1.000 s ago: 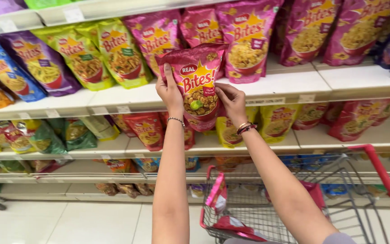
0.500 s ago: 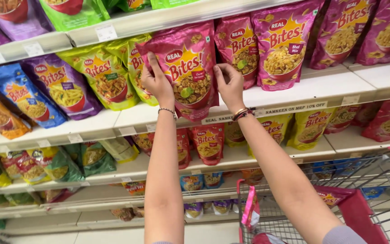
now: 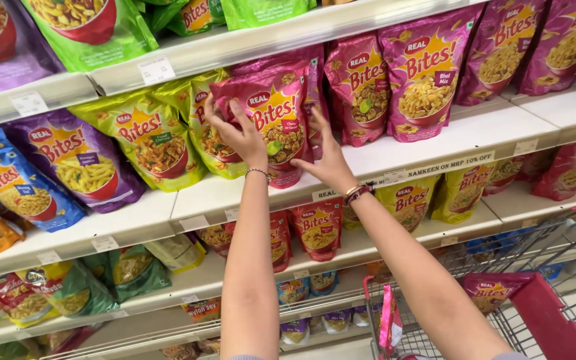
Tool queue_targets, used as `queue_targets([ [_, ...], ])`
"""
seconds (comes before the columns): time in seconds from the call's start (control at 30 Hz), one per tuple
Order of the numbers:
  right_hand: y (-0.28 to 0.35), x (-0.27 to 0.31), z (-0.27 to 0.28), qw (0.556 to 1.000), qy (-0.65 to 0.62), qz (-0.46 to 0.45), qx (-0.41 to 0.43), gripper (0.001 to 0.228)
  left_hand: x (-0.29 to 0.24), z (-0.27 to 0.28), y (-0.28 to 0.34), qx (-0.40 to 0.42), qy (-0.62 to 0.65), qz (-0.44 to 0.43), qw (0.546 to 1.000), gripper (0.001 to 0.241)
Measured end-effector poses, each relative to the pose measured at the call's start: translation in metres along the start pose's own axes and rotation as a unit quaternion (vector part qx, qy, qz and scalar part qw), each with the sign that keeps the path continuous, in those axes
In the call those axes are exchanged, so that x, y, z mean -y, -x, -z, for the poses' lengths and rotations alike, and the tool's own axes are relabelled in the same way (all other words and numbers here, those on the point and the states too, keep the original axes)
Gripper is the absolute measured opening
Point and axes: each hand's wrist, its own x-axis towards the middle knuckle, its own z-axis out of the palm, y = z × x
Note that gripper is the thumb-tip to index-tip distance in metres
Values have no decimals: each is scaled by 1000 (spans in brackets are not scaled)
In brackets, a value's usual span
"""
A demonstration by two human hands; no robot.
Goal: Picking up various snack packages from shelves and placing them into a shopping cart.
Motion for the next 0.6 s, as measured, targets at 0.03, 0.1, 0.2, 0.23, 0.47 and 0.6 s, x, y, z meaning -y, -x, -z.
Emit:
queue_targets([
  [0.03,-1,4,-1,1000,1,-2,1,111,1,7,7,0,0,2,1000,38],
  [0.1,-3,13,-1,1000,7,-26,-6,117,3,20,20,61,-50,-75,994,49],
  [0.2,-2,17,-2,994,87,65,-20,112,19,46,43,147,-179,-89,969,56],
  [0.23,-1,16,-4,994,89,66,-20,112,17,50,44,146,-177,-88,969,56],
  [0.47,-6,13,-19,995,94,-15,-10,104,22,79,39,298,-351,-74,885,89],
  [0.6,-11,5,-22,994,105,-17,-1,105,31,88,47,340,-370,-100,859,107],
])
